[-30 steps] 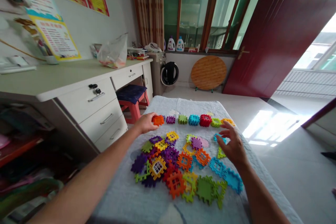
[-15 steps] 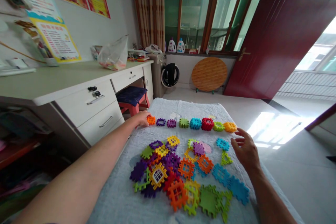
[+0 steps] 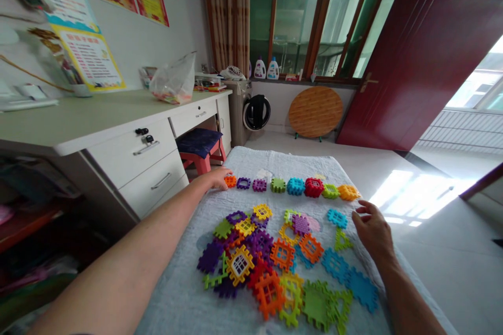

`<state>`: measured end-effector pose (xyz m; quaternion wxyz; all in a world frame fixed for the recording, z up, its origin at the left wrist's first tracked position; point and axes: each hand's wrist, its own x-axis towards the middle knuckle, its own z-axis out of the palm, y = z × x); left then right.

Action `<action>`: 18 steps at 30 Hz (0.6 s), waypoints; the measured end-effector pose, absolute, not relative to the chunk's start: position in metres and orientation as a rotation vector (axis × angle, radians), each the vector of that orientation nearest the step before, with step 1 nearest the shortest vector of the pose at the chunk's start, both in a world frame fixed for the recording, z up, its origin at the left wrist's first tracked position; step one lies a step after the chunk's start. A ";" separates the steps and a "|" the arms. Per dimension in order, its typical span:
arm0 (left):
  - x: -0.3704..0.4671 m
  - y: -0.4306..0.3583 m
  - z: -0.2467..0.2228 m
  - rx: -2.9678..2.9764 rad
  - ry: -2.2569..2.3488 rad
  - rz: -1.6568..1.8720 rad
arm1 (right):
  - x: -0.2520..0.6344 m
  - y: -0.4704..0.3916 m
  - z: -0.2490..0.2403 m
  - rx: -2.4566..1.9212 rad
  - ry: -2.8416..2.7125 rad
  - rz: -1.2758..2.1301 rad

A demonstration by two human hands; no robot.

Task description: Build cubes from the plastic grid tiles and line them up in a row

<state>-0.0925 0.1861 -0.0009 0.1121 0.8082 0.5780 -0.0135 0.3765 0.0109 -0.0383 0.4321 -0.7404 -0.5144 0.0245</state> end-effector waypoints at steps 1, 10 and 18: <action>-0.091 0.187 -0.001 2.377 1.690 -0.050 | 0.376 0.011 -0.038 -1.851 -1.280 0.067; -0.089 0.190 0.002 2.377 1.669 -0.126 | 0.379 0.012 -0.040 -1.875 -1.281 0.094; -0.083 0.188 0.001 2.398 1.696 -0.203 | 0.381 0.012 -0.041 -1.945 -1.218 0.114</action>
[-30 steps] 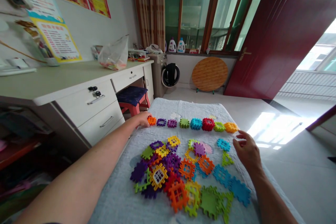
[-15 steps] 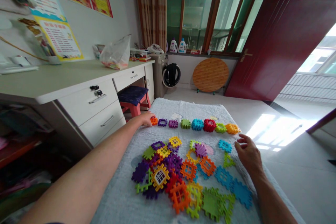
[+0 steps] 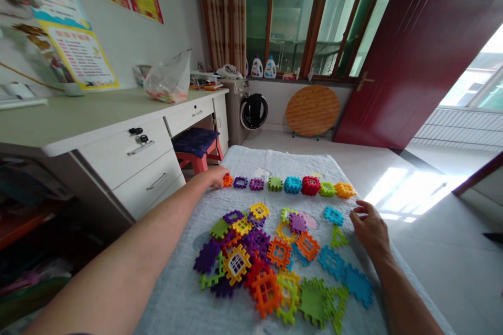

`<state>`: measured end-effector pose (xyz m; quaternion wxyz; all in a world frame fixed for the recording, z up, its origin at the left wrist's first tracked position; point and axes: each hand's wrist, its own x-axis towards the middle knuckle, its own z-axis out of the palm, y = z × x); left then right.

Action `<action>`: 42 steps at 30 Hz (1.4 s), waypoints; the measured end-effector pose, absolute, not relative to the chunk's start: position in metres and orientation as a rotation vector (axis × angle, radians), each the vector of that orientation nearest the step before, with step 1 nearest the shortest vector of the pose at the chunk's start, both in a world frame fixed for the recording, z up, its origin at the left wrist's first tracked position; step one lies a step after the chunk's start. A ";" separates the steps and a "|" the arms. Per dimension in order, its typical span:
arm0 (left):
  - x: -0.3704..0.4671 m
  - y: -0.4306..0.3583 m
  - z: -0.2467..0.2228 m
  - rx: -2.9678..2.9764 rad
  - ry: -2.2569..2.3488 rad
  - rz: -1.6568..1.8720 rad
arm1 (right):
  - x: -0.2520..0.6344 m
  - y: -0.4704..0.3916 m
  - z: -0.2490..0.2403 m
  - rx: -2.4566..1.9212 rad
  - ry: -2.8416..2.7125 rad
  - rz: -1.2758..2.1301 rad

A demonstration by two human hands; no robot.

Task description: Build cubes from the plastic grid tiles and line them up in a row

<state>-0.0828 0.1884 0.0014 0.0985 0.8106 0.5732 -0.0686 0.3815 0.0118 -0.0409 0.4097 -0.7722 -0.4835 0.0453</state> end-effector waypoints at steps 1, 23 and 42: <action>-0.082 0.188 0.001 2.400 1.700 -0.210 | 0.381 0.012 -0.041 -1.944 -1.216 0.117; -0.081 0.190 0.002 2.463 1.734 -0.232 | 0.382 0.011 -0.044 -1.902 -1.225 0.109; 0.004 -0.006 0.029 2.667 1.133 0.284 | 0.314 -0.005 -0.022 -1.461 -1.888 0.232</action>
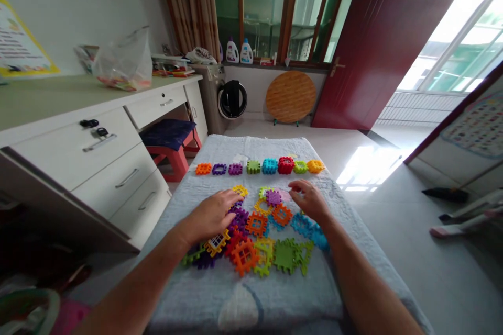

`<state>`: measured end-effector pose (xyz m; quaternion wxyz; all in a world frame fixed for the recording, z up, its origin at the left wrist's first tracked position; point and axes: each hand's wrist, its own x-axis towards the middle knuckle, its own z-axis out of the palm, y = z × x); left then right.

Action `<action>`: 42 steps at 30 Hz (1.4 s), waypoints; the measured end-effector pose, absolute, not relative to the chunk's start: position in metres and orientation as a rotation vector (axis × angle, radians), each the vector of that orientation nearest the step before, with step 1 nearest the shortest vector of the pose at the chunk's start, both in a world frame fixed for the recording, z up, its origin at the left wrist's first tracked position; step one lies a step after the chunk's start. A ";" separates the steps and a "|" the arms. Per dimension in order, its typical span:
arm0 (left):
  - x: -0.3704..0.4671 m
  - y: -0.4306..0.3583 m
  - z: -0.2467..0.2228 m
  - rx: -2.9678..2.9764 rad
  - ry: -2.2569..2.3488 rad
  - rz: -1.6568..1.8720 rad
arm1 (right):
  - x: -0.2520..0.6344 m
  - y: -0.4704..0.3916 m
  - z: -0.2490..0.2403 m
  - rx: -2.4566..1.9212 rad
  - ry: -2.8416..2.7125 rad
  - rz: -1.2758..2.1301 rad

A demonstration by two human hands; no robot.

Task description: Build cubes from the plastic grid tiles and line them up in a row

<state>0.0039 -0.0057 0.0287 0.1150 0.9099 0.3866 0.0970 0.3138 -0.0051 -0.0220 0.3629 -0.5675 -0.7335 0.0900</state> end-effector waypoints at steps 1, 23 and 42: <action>0.009 -0.009 0.026 2.660 1.148 0.323 | 0.308 -0.007 -0.020 -1.399 -1.986 0.235; -0.013 0.021 -0.009 2.279 1.443 0.699 | 0.295 -0.002 -0.038 -1.657 -1.990 0.134; -0.011 0.018 -0.010 2.257 1.386 0.751 | 0.197 -0.021 0.010 -1.373 -2.480 0.332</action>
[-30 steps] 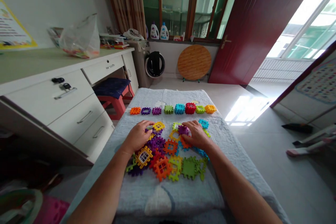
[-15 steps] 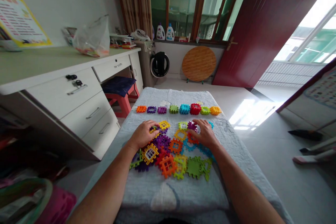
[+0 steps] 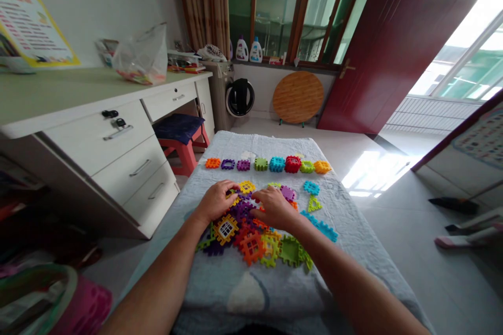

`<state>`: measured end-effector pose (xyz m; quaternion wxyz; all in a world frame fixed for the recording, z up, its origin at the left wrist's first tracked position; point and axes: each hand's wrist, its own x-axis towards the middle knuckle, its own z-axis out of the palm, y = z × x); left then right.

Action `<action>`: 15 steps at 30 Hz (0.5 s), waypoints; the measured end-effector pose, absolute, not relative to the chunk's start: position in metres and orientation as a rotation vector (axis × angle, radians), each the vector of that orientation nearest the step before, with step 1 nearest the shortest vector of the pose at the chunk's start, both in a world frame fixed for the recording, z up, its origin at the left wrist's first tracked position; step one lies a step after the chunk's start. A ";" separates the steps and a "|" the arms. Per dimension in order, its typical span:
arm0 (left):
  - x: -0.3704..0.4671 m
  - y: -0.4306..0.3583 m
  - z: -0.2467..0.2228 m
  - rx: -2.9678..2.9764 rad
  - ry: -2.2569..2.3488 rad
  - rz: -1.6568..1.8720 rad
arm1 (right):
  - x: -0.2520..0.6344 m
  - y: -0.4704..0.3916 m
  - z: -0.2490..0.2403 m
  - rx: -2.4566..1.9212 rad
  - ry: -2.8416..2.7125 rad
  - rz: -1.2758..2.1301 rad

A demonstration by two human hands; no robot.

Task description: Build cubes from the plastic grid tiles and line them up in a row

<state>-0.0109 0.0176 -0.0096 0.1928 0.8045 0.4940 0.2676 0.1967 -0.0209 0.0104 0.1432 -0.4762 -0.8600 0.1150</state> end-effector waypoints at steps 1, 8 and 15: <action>-0.011 0.018 -0.009 2.257 1.395 0.768 | 0.189 -0.020 0.010 -1.425 -2.473 0.328; -0.016 0.018 -0.006 2.253 1.371 0.803 | 0.181 -0.011 -0.001 -1.399 -2.188 0.617; -0.021 0.020 -0.006 2.245 1.427 0.790 | 0.249 0.014 0.004 -1.284 -1.671 0.917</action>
